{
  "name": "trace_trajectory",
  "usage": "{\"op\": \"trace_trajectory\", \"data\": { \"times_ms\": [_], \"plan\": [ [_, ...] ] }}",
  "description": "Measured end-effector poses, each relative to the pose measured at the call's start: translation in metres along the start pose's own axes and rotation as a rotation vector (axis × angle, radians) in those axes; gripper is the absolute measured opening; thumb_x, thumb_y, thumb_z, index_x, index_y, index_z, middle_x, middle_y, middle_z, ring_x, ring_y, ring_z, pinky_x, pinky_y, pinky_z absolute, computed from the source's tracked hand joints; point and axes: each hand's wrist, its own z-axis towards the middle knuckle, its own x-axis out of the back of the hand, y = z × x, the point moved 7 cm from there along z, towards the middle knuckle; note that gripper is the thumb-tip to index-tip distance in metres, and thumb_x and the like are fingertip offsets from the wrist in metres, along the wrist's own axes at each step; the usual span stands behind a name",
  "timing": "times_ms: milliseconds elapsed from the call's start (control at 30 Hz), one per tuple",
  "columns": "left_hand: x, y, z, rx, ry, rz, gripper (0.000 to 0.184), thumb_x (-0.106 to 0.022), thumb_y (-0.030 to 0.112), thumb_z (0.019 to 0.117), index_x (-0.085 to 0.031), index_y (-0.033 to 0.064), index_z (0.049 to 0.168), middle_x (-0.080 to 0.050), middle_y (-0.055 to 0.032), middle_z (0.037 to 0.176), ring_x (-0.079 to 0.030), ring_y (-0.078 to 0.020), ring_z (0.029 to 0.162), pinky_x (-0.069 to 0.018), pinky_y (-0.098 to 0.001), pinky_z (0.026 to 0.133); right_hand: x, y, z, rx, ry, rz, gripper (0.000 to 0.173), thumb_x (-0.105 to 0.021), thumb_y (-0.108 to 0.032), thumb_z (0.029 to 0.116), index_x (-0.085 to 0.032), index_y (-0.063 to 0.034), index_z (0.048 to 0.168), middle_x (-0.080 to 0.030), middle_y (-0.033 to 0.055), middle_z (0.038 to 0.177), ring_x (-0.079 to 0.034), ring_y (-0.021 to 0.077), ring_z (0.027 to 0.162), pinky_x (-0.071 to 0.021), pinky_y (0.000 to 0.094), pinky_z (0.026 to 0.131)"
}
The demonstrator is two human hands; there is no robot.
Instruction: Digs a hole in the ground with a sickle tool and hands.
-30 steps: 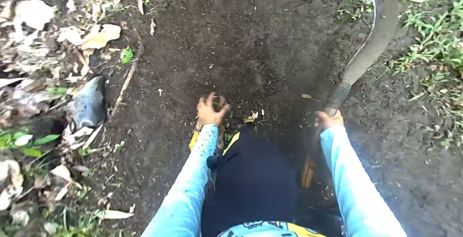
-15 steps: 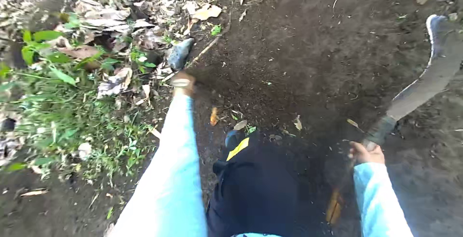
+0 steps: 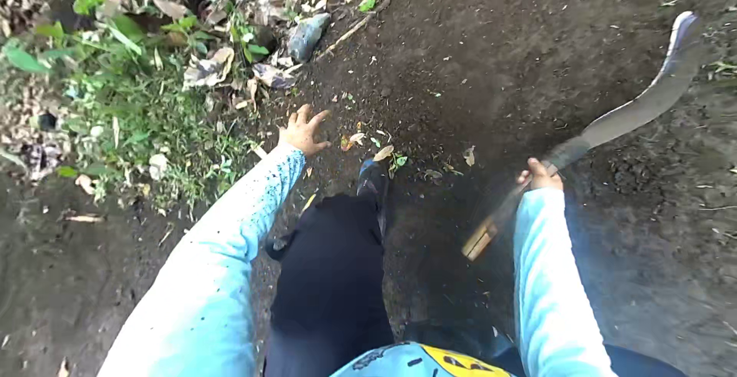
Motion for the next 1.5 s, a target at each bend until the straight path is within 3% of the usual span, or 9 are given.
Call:
{"op": "trace_trajectory", "data": {
  "times_ms": [233,467,633,733,900,1067,1200,1333,1500],
  "plan": [
    [-0.144,-0.015,-0.012,0.144,0.06,-0.335,0.102,-0.088,0.049,0.0773,-0.033,0.0292,0.161,-0.013,-0.0234,0.17,-0.018,-0.0551,0.152,-0.0239,-0.0838,0.107,0.057,-0.01,0.023,0.039,0.156,0.025,0.03,-0.054,-0.024,0.1093,-0.044,-0.0047,0.129,-0.05,-0.0001,0.076,-0.053,0.0039,0.049,-0.0503,0.0189,0.049],
    [-0.255,0.147,0.033,-0.579,0.188,-0.241,0.054,-0.074,0.05,0.0894,-0.062,0.0404,0.141,-0.04,-0.016,0.162,-0.027,-0.0558,0.149,-0.0144,-0.0858,0.107,0.122,0.037,-0.002,0.016,0.513,-0.084,0.036,-0.056,-0.022,0.108,-0.042,-0.0037,0.136,-0.05,0.0007,0.082,-0.052,0.0029,0.052,-0.0487,0.018,0.05],
    [-0.213,0.014,0.127,0.065,0.358,-0.371,0.053,-0.068,0.052,0.0919,-0.061,0.034,0.141,-0.022,-0.0217,0.169,-0.007,-0.0603,0.151,-0.0035,-0.0896,0.105,0.131,0.059,-0.026,0.017,0.646,-0.005,0.022,-0.055,-0.022,0.1084,-0.046,-0.0064,0.121,-0.05,-0.0028,0.071,-0.051,0.0008,0.047,-0.0487,0.0164,0.046],
    [-0.191,-0.005,0.196,0.048,0.354,-0.548,0.078,-0.072,0.054,0.0881,-0.046,0.0261,0.156,-0.015,-0.026,0.169,-0.006,-0.0559,0.154,-0.0015,-0.0821,0.113,0.137,0.076,-0.038,-0.05,0.684,-0.036,0.025,-0.056,-0.021,0.1077,-0.046,-0.0058,0.125,-0.049,-0.0024,0.072,-0.05,0.0016,0.046,-0.048,0.0171,0.046],
    [-0.167,0.132,0.198,-0.515,0.164,-0.626,0.072,-0.082,0.049,0.0786,-0.064,0.0161,0.14,-0.043,-0.0253,0.157,-0.028,-0.058,0.146,-0.0148,-0.0754,0.117,0.13,0.083,-0.059,-0.2,0.635,-0.18,0.033,-0.056,-0.023,0.1079,-0.046,-0.0041,0.132,-0.05,0.0002,0.077,-0.05,0.003,0.049,-0.046,0.0188,0.046],
    [-0.193,0.267,0.107,-0.833,-0.013,-0.495,0.084,-0.083,0.069,0.0657,-0.063,0.0369,0.14,-0.042,-0.0192,0.16,-0.026,-0.0547,0.149,-0.0176,-0.0817,0.111,0.108,0.076,-0.052,-0.226,0.525,-0.231,0.03,-0.056,-0.023,0.1081,-0.048,-0.0034,0.13,-0.051,0.0008,0.075,-0.05,0.005,0.049,-0.0473,0.0196,0.047],
    [-0.229,0.323,0.032,-1.219,-0.23,-0.275,0.053,-0.085,0.036,0.0828,-0.07,0.0256,0.132,-0.041,-0.0151,0.161,-0.028,-0.0523,0.149,-0.0203,-0.0818,0.109,0.094,0.071,-0.044,-0.23,0.482,-0.167,0.025,-0.053,-0.024,0.1093,-0.05,-0.0045,0.125,-0.05,-0.0006,0.069,-0.051,0.0057,0.047,-0.0478,0.0204,0.046],
    [-0.206,0.259,0.074,-1.367,-0.231,-0.14,0.039,-0.083,0.013,0.0839,-0.075,0.0154,0.122,-0.058,-0.0214,0.144,-0.047,-0.0514,0.137,-0.0365,-0.0731,0.105,0.104,0.063,-0.051,-0.236,0.466,-0.148,0.023,-0.054,-0.025,0.1089,-0.052,-0.0053,0.121,-0.051,-0.0012,0.066,-0.051,0.0052,0.046,-0.0475,0.0194,0.045],
    [-0.06,-0.075,0.183,-0.487,0.114,-0.054,0.041,-0.059,0.013,0.1005,-0.056,-0.0081,0.135,-0.055,-0.0388,0.134,-0.055,-0.0551,0.125,-0.0445,-0.0707,0.1,0.13,0.059,-0.059,-0.125,0.486,-0.132,0.027,-0.057,-0.021,0.1076,-0.048,-0.0043,0.127,-0.052,0.0005,0.072,-0.052,0.0059,0.047,-0.049,0.0205,0.045]
  ]
}}
